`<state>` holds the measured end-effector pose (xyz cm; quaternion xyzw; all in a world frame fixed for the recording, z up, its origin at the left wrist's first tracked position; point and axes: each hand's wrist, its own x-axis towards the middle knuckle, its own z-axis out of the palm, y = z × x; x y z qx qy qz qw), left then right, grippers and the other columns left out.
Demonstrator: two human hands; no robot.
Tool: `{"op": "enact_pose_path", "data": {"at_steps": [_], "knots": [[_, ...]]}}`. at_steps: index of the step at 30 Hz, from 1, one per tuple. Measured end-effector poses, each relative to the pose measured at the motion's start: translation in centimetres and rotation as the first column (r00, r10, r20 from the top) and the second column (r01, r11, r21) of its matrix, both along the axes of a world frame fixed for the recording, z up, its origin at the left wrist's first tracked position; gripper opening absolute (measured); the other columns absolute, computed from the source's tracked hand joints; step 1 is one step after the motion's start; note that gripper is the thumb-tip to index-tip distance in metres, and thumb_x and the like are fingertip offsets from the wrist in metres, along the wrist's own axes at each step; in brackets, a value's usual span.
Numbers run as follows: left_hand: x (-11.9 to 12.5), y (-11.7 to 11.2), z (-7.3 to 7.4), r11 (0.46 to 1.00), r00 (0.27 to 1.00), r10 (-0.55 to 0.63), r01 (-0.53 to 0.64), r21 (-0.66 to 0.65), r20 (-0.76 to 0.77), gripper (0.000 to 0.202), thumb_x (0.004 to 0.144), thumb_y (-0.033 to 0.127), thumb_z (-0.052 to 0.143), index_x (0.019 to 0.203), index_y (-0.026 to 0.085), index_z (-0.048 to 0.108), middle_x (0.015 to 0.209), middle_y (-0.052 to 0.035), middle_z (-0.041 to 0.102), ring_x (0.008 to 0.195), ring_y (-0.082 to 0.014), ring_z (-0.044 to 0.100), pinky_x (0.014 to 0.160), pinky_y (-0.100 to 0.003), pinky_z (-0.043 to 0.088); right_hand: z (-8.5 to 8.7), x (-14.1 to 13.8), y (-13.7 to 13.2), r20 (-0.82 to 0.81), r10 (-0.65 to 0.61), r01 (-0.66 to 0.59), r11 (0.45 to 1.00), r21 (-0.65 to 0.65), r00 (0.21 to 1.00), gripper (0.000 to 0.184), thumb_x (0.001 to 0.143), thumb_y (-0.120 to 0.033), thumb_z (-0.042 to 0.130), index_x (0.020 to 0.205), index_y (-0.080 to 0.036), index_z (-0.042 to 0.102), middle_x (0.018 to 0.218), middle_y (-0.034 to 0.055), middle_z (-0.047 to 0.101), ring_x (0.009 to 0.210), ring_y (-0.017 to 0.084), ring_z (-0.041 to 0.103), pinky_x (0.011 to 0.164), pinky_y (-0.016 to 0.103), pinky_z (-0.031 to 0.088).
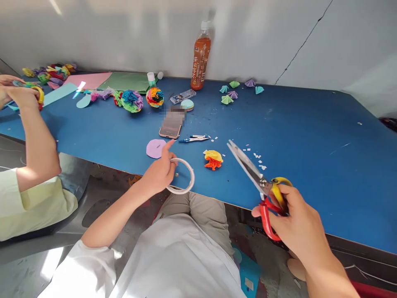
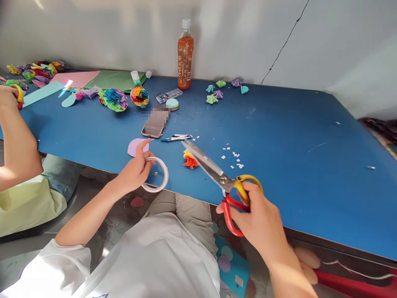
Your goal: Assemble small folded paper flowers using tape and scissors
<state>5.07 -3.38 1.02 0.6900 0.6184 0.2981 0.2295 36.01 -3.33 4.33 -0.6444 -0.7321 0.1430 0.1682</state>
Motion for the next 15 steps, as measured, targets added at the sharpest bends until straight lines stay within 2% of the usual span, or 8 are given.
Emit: {"op": "enact_pose_path", "data": {"at_steps": [2,3,5,7,9,11,13,15], "knots": [[-2.0,0.8,0.6,0.996,0.996,0.073,-0.075,-0.048,-0.058,0.061,0.089,0.025,0.039,0.144,0.013,0.016,0.109,-0.0126,0.062,0.068,-0.0153,0.062,0.058,-0.027,0.047,0.5,0.9,0.3,0.034,-0.119,0.12,0.993,-0.006,0.992,0.025,0.066,-0.041,0.047,0.086,-0.027,0.043,0.074,0.0035,0.07,0.061,0.024,0.061,0.057,0.033,0.044],[-2.9,1.1,0.7,0.994,0.992,0.102,-0.105,-0.035,-0.074,0.059,0.088,0.027,0.044,0.142,0.014,0.023,0.12,-0.0153,0.058,0.082,-0.0191,0.064,0.06,-0.029,0.049,0.6,1.3,0.4,0.046,-0.159,0.161,0.987,-0.023,0.986,0.025,0.066,-0.041,0.046,0.087,-0.028,0.044,0.075,0.0039,0.07,0.064,0.024,0.062,0.058,0.034,0.044],[-3.9,1.5,0.8,0.986,0.986,0.149,-0.142,0.086,-0.075,0.05,0.084,0.03,0.052,0.132,0.017,0.043,0.14,-0.0173,0.044,0.117,-0.0275,0.055,0.076,-0.035,0.053,0.7,2.2,0.3,0.059,-0.213,0.217,0.974,-0.059,0.975,0.025,0.067,-0.039,0.044,0.089,-0.028,0.046,0.076,0.0042,0.071,0.066,0.025,0.063,0.058,0.034,0.044],[-3.8,1.5,0.7,0.961,0.983,0.178,-0.182,0.206,0.041,0.033,0.083,0.031,0.057,0.113,0.018,0.058,0.139,-0.0141,0.047,0.126,-0.0278,0.05,0.091,-0.039,0.05,0.8,2.9,0.2,0.084,-0.254,0.259,0.964,-0.058,0.963,0.028,0.065,-0.042,0.044,0.089,-0.028,0.049,0.079,0.0057,0.071,0.067,0.027,0.063,0.057,0.034,0.043],[-2.9,1.2,0.7,0.951,0.953,0.137,-0.203,0.231,0.272,0.021,0.082,0.033,0.061,0.095,0.018,0.065,0.121,-0.0112,0.061,0.112,-0.0227,0.06,0.093,-0.037,0.05,0.9,3.5,0.1,0.136,-0.274,0.281,0.959,-0.038,0.952,0.033,0.064,-0.046,0.044,0.089,-0.028,0.052,0.088,0.008,0.071,0.074,0.029,0.064,0.058,0.036,0.045],[-1.5,0.8,0.8,0.975,0.843,0.069,-0.169,0.142,0.533,0.02,0.078,0.036,0.066,0.087,0.017,0.068,0.106,-0.0085,0.068,0.094,-0.018,0.066,0.085,-0.032,0.054,1.0,4.0,0.3,0.231,-0.282,0.295,0.955,-0.02,0.931,0.039,0.064,-0.051,0.042,0.091,-0.026,0.056,0.099,0.0115,0.07,0.084,0.032,0.065,0.061,0.039,0.047],[0.0,0.3,1.1,0.995,0.727,0.064,-0.099,0.012,0.684,0.022,0.073,0.036,0.073,0.083,0.017,0.07,0.093,-0.0067,0.072,0.079,-0.0151,0.067,0.073,-0.028,0.055,1.0,4.4,0.8,0.339,-0.287,0.312,0.95,-0.018,0.896,0.047,0.068,-0.054,0.036,0.096,-0.023,0.059,0.11,0.0155,0.067,0.094,0.035,0.063,0.065,0.043,0.048],[1.3,-0.1,1.4,0.997,0.635,0.064,-0.015,-0.071,0.769,0.023,0.072,0.036,0.075,0.082,0.016,0.072,0.084,-0.0055,0.073,0.069,-0.0125,0.067,0.066,-0.025,0.055,0.7,4.7,1.1,0.413,-0.302,0.337,0.942,-0.013,0.859,0.054,0.073,-0.056,0.032,0.103,-0.02,0.059,0.116,0.0181,0.065,0.1,0.038,0.062,0.068,0.046,0.049]]}}
